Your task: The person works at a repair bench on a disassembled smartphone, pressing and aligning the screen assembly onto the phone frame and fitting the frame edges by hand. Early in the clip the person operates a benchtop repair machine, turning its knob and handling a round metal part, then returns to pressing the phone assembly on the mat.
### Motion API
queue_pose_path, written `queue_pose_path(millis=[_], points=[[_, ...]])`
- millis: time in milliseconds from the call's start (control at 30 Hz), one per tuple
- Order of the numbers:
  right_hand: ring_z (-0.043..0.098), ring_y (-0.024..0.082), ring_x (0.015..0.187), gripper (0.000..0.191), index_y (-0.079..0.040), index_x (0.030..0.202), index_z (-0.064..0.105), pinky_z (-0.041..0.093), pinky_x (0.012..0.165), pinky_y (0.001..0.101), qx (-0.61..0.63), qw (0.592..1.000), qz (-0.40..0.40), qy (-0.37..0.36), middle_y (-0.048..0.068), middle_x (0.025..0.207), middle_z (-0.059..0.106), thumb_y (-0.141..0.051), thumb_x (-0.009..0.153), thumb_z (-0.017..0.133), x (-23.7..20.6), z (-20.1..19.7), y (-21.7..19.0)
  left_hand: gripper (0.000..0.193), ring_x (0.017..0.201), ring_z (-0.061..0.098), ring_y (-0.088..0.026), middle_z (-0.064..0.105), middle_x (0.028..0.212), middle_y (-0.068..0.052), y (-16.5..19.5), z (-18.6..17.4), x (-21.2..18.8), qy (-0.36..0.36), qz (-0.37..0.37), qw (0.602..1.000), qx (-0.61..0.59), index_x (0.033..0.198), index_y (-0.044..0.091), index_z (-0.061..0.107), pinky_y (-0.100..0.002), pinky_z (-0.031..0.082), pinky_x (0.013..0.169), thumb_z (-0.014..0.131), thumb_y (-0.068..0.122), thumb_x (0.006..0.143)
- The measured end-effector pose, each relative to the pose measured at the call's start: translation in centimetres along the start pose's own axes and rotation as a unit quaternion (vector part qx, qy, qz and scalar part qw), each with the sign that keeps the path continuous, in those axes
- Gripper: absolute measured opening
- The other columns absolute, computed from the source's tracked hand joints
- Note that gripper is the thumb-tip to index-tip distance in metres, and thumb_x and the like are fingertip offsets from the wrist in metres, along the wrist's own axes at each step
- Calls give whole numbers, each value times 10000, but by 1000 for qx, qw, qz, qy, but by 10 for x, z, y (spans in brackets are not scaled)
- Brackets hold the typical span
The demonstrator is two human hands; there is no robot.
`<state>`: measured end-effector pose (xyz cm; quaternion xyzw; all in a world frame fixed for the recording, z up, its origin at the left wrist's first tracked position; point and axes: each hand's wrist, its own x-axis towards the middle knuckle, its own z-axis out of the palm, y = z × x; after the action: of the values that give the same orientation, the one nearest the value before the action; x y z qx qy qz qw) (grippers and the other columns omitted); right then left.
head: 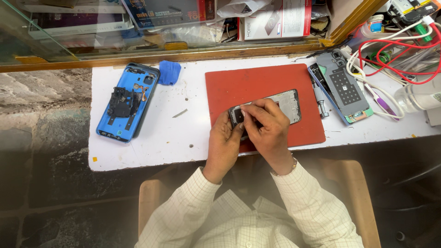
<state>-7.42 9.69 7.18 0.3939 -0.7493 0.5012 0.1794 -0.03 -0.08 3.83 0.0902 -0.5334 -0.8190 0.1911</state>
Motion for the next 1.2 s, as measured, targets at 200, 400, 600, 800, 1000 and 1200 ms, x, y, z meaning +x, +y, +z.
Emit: queue_pose_path(millis=[200, 400, 600, 800, 1000, 1200], points=[[712, 187, 867, 179, 0, 1071, 741, 588, 766, 284, 41, 999, 12, 1, 97, 1006, 707, 78, 910, 739, 3, -2, 0, 288, 1137, 655, -135, 667, 1212, -101, -2, -1, 1, -2, -2, 1000, 1, 1306, -44, 518, -292, 552, 1006, 497, -65, 1020], [680, 212, 839, 160, -3, 1012, 745, 547, 746, 312, -9, 999, -39, -8, 84, 958, 690, 81, 878, 765, 7, -1, 1, 252, 1098, 658, -140, 677, 1175, -106, 0, -1, -1, 1, 0, 1000, 25, 1286, -48, 536, -293, 556, 980, 503, -58, 1037], [657, 233, 885, 174, 2, 1010, 730, 561, 752, 321, -46, 997, -66, -12, 96, 972, 650, 82, 862, 772, 8, -1, 5, 252, 1085, 665, -140, 677, 1160, -109, 2, 0, 0, 4, -10, 999, 35, 1279, -44, 536, -292, 568, 956, 505, -60, 1029], [651, 239, 899, 189, 11, 1019, 722, 560, 759, 328, -44, 994, -95, -20, 99, 982, 649, 87, 855, 777, 9, -3, 9, 284, 1120, 660, -142, 668, 1201, -107, 3, 0, 0, -1, -7, 1000, 11, 1293, -38, 522, -299, 566, 993, 494, -72, 1013], [644, 236, 889, 200, 12, 1020, 719, 555, 748, 325, -41, 994, -102, -27, 99, 983, 644, 94, 848, 780, 8, -3, 12, 279, 1109, 668, -148, 671, 1194, -111, 4, 0, 0, 0, -16, 1000, 17, 1288, -34, 525, -304, 578, 984, 488, -70, 1014], [637, 247, 895, 216, 14, 1029, 713, 552, 749, 330, -51, 992, -114, -31, 108, 997, 636, 98, 840, 774, 10, -4, 10, 275, 1109, 657, -150, 668, 1190, -121, 2, -1, 0, -1, 0, 999, 38, 1292, -48, 530, -304, 564, 987, 493, -82, 1022]])
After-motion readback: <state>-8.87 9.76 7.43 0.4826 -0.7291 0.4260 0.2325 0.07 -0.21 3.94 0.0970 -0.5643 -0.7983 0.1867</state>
